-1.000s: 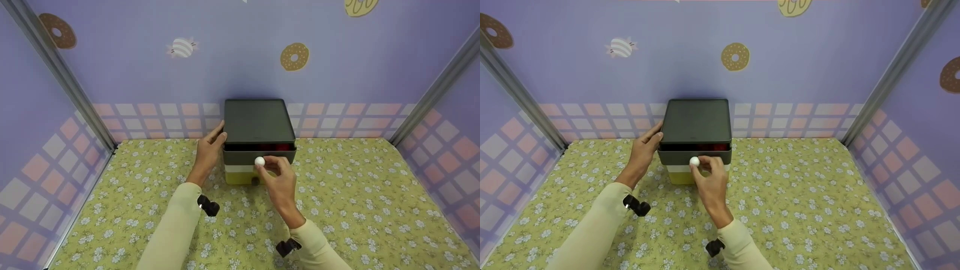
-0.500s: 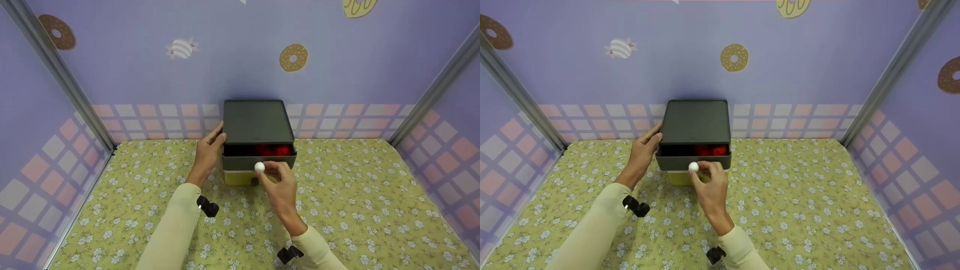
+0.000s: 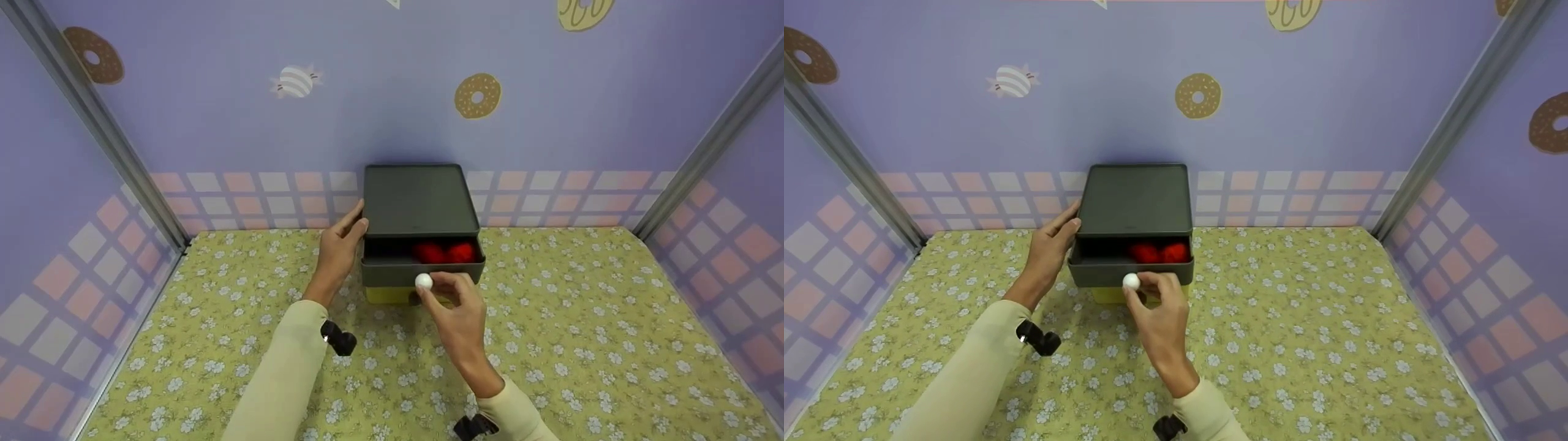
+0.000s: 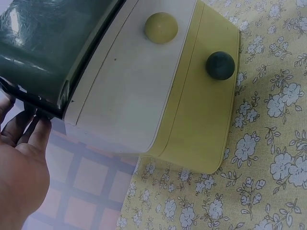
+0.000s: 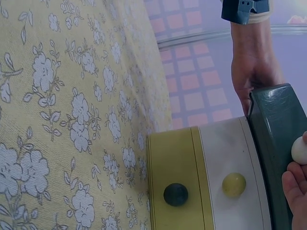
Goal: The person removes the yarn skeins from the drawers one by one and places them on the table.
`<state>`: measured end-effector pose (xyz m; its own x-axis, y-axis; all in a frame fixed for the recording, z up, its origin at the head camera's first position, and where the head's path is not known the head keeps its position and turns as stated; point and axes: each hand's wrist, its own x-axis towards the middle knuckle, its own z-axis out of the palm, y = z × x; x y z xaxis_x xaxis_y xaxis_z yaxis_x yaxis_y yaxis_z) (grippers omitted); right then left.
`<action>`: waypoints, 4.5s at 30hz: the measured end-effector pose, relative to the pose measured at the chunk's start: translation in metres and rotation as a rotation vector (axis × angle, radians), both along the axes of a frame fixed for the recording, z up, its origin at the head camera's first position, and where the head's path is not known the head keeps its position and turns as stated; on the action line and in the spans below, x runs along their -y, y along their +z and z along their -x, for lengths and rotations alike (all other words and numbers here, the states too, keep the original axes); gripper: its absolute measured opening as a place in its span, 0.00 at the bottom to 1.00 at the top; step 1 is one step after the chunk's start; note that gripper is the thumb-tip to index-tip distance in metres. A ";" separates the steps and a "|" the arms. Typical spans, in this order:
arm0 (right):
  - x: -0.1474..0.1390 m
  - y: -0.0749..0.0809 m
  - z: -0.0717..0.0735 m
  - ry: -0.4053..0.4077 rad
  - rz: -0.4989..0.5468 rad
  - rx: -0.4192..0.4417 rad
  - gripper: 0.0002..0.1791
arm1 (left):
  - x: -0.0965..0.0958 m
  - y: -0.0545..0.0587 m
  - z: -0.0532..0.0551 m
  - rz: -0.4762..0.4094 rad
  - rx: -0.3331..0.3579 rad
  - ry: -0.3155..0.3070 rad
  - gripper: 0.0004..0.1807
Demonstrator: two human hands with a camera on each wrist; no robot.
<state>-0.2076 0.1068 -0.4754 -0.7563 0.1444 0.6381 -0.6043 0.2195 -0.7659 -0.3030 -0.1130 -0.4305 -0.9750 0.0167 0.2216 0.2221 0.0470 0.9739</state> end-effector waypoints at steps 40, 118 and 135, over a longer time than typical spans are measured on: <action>-0.003 -0.004 -0.025 0.038 -0.001 -0.062 0.13 | 0.000 -0.001 0.001 0.025 -0.021 0.015 0.28; -0.044 0.106 0.069 0.388 -0.901 0.306 0.14 | 0.001 -0.001 0.001 -0.010 -0.006 -0.013 0.28; -0.048 0.103 0.064 0.403 -0.719 0.268 0.17 | 0.001 0.000 0.000 0.002 0.003 -0.005 0.27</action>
<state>-0.2720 0.1546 -0.3724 -0.8010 -0.5370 0.2646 -0.5591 0.5131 -0.6512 -0.3027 -0.1137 -0.4305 -0.9757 0.0218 0.2182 0.2190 0.0483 0.9745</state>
